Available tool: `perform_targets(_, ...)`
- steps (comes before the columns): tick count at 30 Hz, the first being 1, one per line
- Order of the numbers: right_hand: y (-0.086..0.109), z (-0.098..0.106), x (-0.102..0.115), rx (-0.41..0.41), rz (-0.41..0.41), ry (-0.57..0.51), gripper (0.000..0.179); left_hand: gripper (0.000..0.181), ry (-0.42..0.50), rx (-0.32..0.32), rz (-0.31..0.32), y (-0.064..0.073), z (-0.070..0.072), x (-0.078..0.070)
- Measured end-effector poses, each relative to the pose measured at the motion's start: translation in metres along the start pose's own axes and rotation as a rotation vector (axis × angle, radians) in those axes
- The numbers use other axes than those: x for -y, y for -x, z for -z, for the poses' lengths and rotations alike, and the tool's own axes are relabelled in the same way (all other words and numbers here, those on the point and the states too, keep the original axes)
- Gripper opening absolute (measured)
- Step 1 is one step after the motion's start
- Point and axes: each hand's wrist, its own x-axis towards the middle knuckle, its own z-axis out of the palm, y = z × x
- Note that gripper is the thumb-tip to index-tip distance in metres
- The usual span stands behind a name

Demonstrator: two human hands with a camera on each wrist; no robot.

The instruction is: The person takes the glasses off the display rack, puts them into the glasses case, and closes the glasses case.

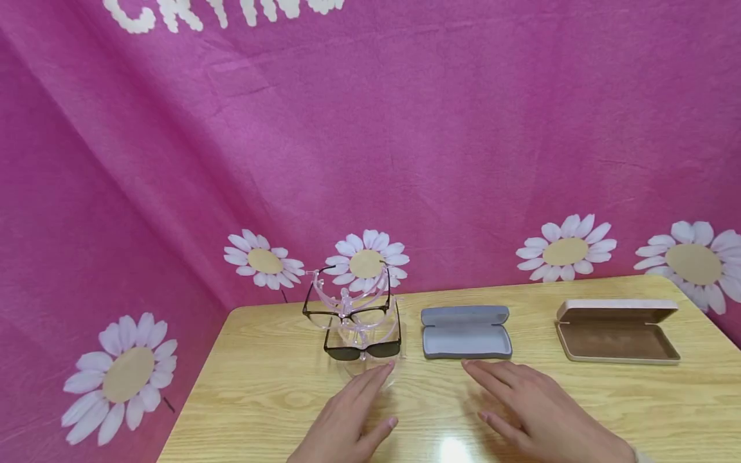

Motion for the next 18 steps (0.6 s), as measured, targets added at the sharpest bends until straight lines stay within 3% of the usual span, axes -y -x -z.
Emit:
perform_targets(12,-0.01,-0.003,-0.003,-0.1,0.044,-0.03,0.066,0.072,0.028,-0.014,0.056,0.0,0.001,0.004)
perform_targets(18,-0.013,-0.002,-0.003,-0.102,0.017,-0.049,0.066,0.07,0.025,-0.049,0.076,0.001,0.002,0.006)
